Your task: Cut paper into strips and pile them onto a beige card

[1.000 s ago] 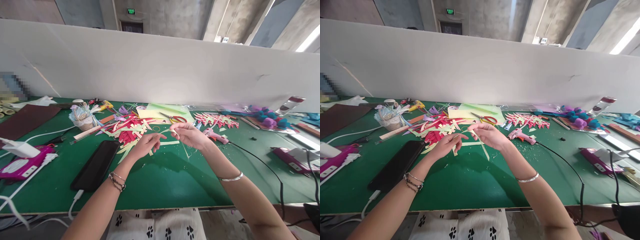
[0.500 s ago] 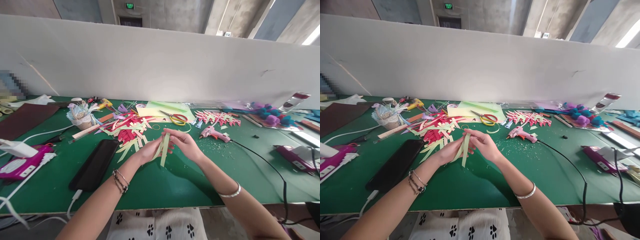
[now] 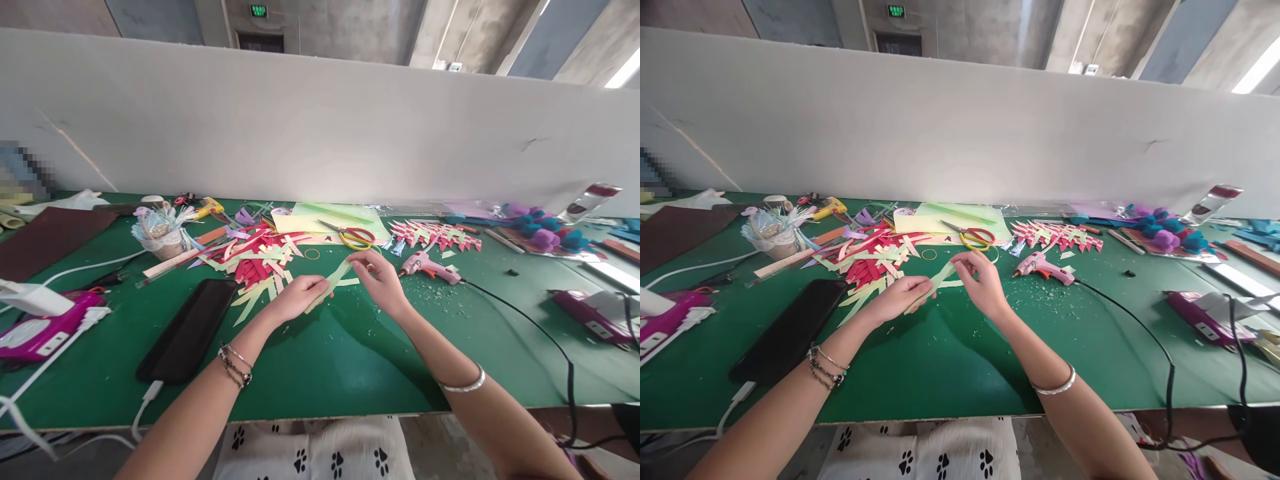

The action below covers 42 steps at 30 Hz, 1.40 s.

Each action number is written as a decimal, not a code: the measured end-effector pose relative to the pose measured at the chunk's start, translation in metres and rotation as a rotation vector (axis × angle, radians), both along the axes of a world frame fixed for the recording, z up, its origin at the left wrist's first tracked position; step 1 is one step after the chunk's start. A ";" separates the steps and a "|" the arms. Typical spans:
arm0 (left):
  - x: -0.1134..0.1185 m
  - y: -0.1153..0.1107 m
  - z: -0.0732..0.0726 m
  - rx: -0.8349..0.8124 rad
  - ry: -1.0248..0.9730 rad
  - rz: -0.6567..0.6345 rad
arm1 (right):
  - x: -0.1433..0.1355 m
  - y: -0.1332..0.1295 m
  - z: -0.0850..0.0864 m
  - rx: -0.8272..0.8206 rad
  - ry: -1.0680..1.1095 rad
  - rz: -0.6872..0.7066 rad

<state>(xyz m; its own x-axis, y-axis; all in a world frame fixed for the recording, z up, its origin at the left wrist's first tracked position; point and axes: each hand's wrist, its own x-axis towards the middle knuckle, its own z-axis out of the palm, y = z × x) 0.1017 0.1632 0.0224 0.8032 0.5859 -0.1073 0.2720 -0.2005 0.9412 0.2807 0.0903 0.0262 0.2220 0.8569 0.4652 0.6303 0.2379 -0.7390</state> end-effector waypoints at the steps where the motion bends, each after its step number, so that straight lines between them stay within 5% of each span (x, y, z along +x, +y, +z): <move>1: -0.001 0.001 0.001 0.025 0.013 -0.013 | 0.001 -0.001 0.001 0.005 -0.035 -0.016; 4: -0.003 0.002 0.006 0.106 0.049 -0.049 | 0.003 -0.005 0.006 0.014 -0.203 0.019; 8: -0.006 0.003 0.008 0.168 0.086 -0.094 | 0.004 -0.009 0.009 -0.142 -0.395 0.287; 16: -0.007 0.001 0.012 0.230 0.146 -0.151 | 0.002 -0.008 0.007 -0.308 -0.307 0.436; 32: -0.010 0.005 0.009 0.328 0.210 0.002 | 0.010 -0.007 0.008 -0.377 -0.339 0.287; 42: -0.009 0.001 0.011 0.348 0.210 -0.095 | 0.004 -0.007 0.004 -0.383 -0.392 0.366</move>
<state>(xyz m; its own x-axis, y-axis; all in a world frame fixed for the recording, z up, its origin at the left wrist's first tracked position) 0.0932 0.1644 0.0332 0.8373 0.5404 -0.0831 0.4158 -0.5307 0.7386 0.2846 0.0837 0.0305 -0.2392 0.9659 0.0994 0.7983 0.2539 -0.5462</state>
